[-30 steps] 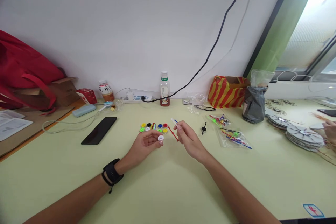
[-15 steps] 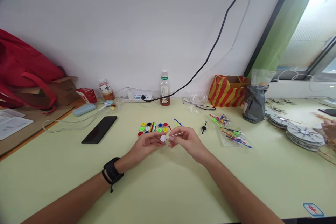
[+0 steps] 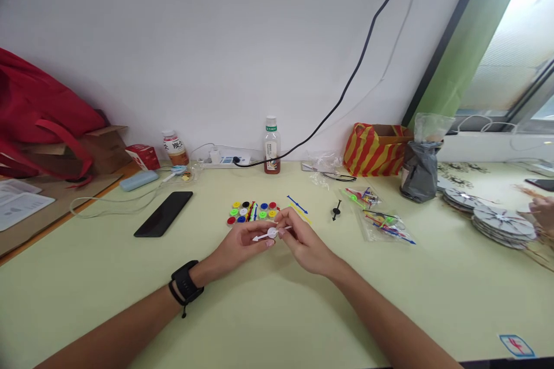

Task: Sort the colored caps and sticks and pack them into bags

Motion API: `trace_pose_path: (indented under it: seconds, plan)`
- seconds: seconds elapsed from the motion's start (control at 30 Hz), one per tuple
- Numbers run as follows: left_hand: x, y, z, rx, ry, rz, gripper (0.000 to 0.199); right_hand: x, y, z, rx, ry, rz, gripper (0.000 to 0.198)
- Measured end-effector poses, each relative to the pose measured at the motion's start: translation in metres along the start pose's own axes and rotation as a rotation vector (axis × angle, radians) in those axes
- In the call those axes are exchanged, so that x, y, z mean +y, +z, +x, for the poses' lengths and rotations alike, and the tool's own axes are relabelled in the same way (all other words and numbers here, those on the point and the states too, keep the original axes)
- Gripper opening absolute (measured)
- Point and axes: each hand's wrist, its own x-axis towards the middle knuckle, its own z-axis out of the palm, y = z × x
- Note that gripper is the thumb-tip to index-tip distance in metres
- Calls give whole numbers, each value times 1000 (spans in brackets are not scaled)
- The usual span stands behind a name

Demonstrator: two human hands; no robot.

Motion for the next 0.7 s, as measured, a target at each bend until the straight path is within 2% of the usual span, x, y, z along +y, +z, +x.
trace_pose_path:
  seconds: [0.1,0.3,0.47,0.7]
  plan:
    - [1,1,0,-10,15,4,29,1,2,0,-9,5,-48,16]
    - [-4,-3,-1,82,1,61,28,3,1,-1,-8,9,-160,11]
    - [-9,-9,-1,146,64,145,26,6,-5,0,32,4,-195,12]
    - [-8,-11,-4,111,150,316,16,4,-6,1,25,14,-176,13]
